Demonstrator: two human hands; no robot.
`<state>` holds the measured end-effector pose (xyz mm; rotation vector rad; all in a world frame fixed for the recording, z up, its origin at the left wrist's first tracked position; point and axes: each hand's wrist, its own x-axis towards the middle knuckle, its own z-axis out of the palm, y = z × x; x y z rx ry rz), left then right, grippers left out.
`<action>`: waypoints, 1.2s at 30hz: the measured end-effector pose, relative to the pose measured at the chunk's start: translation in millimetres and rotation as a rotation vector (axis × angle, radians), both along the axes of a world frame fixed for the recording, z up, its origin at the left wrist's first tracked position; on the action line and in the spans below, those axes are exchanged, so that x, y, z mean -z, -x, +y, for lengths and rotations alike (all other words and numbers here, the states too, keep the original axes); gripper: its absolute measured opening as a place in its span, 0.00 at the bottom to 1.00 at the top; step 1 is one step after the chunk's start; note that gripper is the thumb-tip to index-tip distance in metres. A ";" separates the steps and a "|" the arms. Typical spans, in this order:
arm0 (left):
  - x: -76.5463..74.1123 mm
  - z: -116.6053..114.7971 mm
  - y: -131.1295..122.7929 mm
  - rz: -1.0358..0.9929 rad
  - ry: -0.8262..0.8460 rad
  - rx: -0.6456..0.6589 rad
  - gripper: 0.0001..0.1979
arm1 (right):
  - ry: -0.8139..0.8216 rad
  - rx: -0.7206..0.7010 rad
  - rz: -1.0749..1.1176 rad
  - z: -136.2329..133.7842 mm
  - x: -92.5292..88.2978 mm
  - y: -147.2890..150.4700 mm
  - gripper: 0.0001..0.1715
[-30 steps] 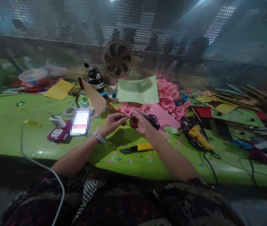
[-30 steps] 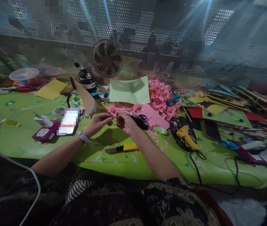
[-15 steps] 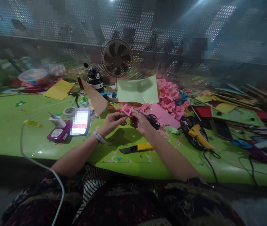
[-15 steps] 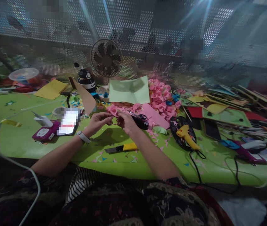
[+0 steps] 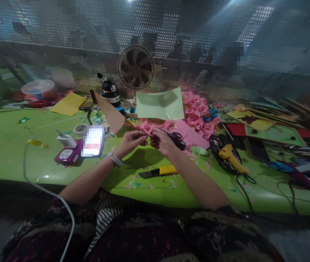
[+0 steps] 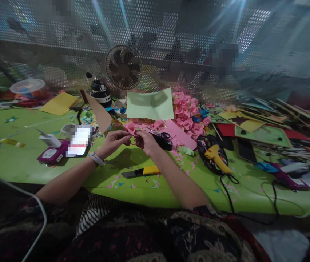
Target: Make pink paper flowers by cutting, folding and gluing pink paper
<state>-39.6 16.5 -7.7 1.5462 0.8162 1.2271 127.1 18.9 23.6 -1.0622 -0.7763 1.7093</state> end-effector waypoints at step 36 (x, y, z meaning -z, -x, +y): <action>-11.7 0.8 4.9 -0.141 0.134 -0.062 0.12 | -0.338 0.108 -0.273 10.5 11.2 -8.5 0.17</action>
